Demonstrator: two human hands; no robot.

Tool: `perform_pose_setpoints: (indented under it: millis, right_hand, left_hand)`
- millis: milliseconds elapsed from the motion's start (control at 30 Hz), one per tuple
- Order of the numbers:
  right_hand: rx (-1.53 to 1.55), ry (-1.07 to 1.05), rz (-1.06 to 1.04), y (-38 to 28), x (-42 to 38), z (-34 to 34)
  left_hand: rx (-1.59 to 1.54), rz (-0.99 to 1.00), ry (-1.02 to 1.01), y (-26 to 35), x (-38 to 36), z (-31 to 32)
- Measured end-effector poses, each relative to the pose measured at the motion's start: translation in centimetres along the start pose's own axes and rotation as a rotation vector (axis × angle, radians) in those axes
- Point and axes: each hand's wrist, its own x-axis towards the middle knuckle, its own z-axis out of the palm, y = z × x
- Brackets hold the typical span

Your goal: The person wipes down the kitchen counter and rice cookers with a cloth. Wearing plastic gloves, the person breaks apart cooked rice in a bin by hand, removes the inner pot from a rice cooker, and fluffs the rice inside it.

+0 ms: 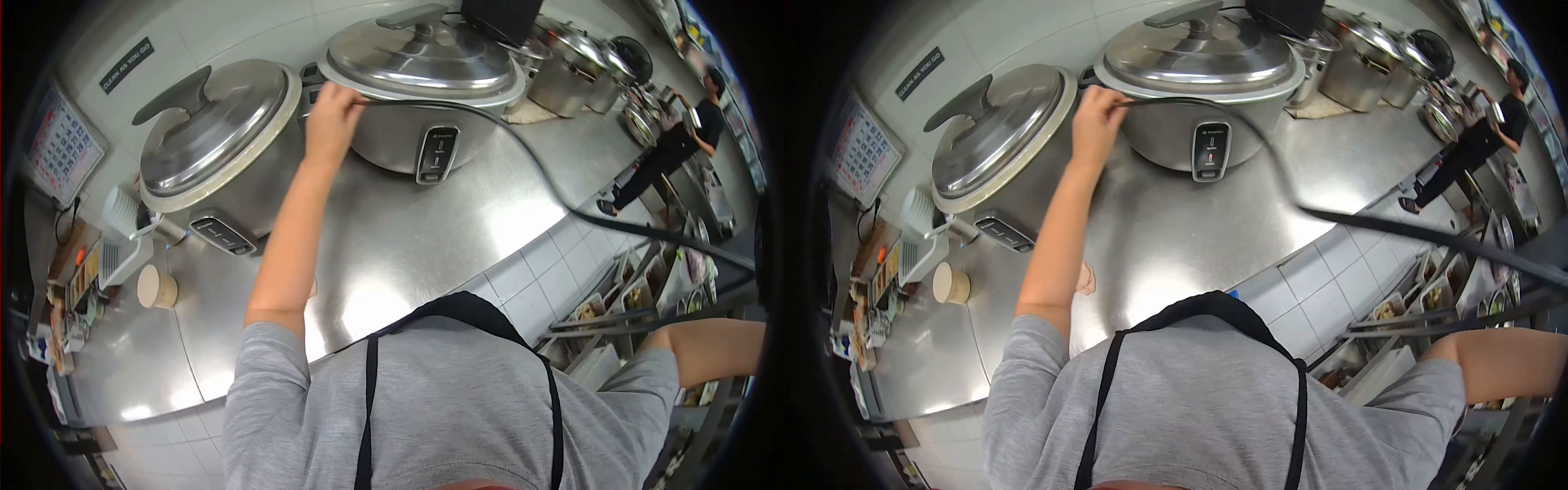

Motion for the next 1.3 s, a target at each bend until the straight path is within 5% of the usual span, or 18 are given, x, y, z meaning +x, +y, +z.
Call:
perform_pose_setpoints:
  millis: [67, 133, 200, 233, 333, 800, 867, 967, 1067, 1133, 1233, 1300]
  right_hand:
    - [-0.109, -0.302, 0.264, 2.4, -4.8, -1.0]
    - [-0.304, 0.399, 0.254, 5.0, -6.4, -6.1]
    - [-0.046, -0.348, 0.597, 7.2, -16.2, -2.1]
    - [0.209, -0.411, 0.675, 8.9, -17.6, -5.0]
    - [0.447, -0.014, 0.924, 9.3, -22.2, -12.1]
    - [0.236, 0.124, 0.906, 13.0, -24.7, -11.9]
    - [0.046, 0.158, 0.855, 12.9, -25.0, -10.6]
    - [0.121, -0.072, 0.911, 12.1, -26.2, -7.7]
    - [0.125, -0.037, 0.972, 11.9, -26.9, -6.2]
    - [-0.092, -0.017, 0.954, 12.0, -28.3, -3.3]
    - [-0.055, -0.326, 0.900, 12.1, -30.6, 0.1]
    - [-0.193, -0.501, 0.891, 11.5, -31.7, 2.1]
  left_hand:
    - [0.253, -0.071, -0.038, -2.6, 1.4, -0.8]
    - [0.511, -0.055, -0.090, -3.9, 2.2, -0.5]
    - [0.588, -0.043, -0.145, -5.0, 2.6, 0.5]
    - [0.652, -0.026, -0.208, -5.4, 2.7, 0.9]
    - [0.674, -0.124, -0.220, -5.6, 3.6, 1.3]
    - [0.732, -0.292, -0.466, -3.2, 6.0, -1.8]
    - [1.056, -0.077, -0.464, -5.6, 8.0, -2.0]
    - [1.225, -0.026, -0.445, -8.9, 10.2, -2.7]
    - [1.246, -0.025, -0.392, -11.5, 12.3, -2.7]
    - [1.219, -0.107, -0.447, -12.1, 14.1, -2.3]
    - [0.994, -0.575, -0.549, -14.0, 17.4, -1.9]
    - [0.950, -0.635, -0.559, -17.3, 18.4, -1.7]
